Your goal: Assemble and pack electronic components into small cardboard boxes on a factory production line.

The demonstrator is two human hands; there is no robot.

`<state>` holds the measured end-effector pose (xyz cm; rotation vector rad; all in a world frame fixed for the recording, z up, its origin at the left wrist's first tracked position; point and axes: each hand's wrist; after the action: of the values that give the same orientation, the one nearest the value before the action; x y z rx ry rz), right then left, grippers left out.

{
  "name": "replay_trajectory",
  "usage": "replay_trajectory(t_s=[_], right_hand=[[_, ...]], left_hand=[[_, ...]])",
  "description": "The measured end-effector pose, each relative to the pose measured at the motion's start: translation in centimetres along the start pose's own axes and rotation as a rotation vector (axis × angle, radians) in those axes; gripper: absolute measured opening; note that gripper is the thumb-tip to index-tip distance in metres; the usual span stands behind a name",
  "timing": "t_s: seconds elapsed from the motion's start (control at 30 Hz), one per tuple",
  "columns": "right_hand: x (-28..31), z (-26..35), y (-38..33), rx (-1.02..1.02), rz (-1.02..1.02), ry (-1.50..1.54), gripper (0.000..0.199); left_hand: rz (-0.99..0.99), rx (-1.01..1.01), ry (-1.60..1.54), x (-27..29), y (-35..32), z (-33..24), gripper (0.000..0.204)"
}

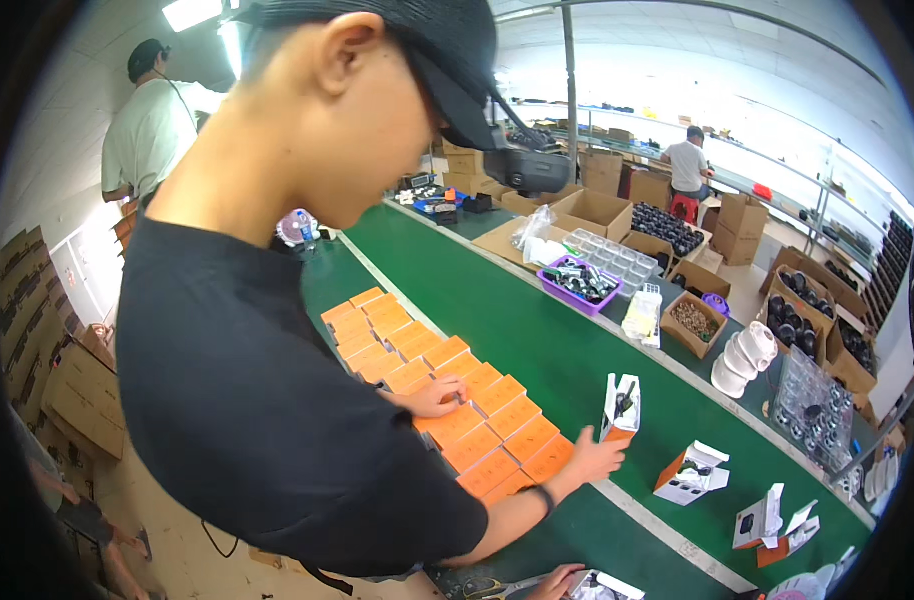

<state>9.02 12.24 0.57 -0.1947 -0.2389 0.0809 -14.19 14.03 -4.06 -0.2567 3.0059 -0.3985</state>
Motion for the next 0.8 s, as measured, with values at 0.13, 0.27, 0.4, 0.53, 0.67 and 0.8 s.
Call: replay_trajectory(t_s=[0.13,0.27,0.4,0.53,0.67,0.8], right_hand=[[0.4,-4.7,2.7,0.121,0.003,0.055,0.037],[0.8,-3.4,4.2,0.058,0.239,0.018,0.015],[-0.5,2.2,4.5,0.020,0.254,0.222,0.017],[-2.9,7.4,8.4,0.021,0.262,0.284,0.015],[-7.3,11.2,16.5,0.112,0.215,0.698,0.011],[-13.3,14.0,28.5,0.320,0.334,0.857,0.011]], left_hand=[[0.075,0.032,0.072,1.3,-0.1,0.2,0.031],[0.087,0.098,0.208,4.6,1.0,-1.2,0.029],[0.127,0.288,-0.114,7.0,1.6,-2.9,0.023],[0.106,0.236,-0.034,8.4,1.7,-5.5,0.025],[0.031,0.157,0.123,8.8,0.8,-7.8,0.025],[-0.064,-0.118,0.421,8.8,0.2,-9.7,0.008]])
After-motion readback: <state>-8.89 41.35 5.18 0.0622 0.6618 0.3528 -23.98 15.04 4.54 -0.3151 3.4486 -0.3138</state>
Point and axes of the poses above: each hand's wrist, its own y-axis towards the middle knuckle, its own x-axis out of the back of the hand, z = x × y, and after that the axes turned 13 degrees about x, right-handed
